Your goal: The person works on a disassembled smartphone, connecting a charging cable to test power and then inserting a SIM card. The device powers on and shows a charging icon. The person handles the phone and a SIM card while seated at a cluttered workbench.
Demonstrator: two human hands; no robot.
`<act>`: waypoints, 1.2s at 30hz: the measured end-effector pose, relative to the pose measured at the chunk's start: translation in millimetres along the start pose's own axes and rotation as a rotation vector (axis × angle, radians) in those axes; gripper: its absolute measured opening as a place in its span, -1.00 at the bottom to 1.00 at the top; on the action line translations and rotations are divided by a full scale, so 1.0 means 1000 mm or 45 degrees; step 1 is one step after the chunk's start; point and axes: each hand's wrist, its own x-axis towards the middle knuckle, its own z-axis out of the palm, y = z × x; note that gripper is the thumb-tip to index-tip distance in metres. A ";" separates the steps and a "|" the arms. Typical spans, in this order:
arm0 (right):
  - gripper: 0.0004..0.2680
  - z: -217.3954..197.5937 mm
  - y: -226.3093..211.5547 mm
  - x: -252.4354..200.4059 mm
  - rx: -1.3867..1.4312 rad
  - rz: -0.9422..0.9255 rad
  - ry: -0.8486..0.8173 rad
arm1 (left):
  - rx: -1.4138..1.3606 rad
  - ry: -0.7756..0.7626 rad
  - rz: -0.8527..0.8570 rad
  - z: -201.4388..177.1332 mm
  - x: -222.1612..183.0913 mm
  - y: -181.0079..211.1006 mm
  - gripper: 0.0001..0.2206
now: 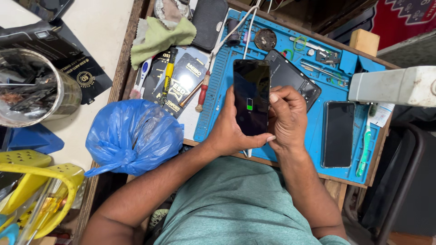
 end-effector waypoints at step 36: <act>-0.91 0.003 0.001 0.002 -0.026 0.012 -0.006 | -0.081 -0.025 -0.020 -0.002 0.002 0.000 0.06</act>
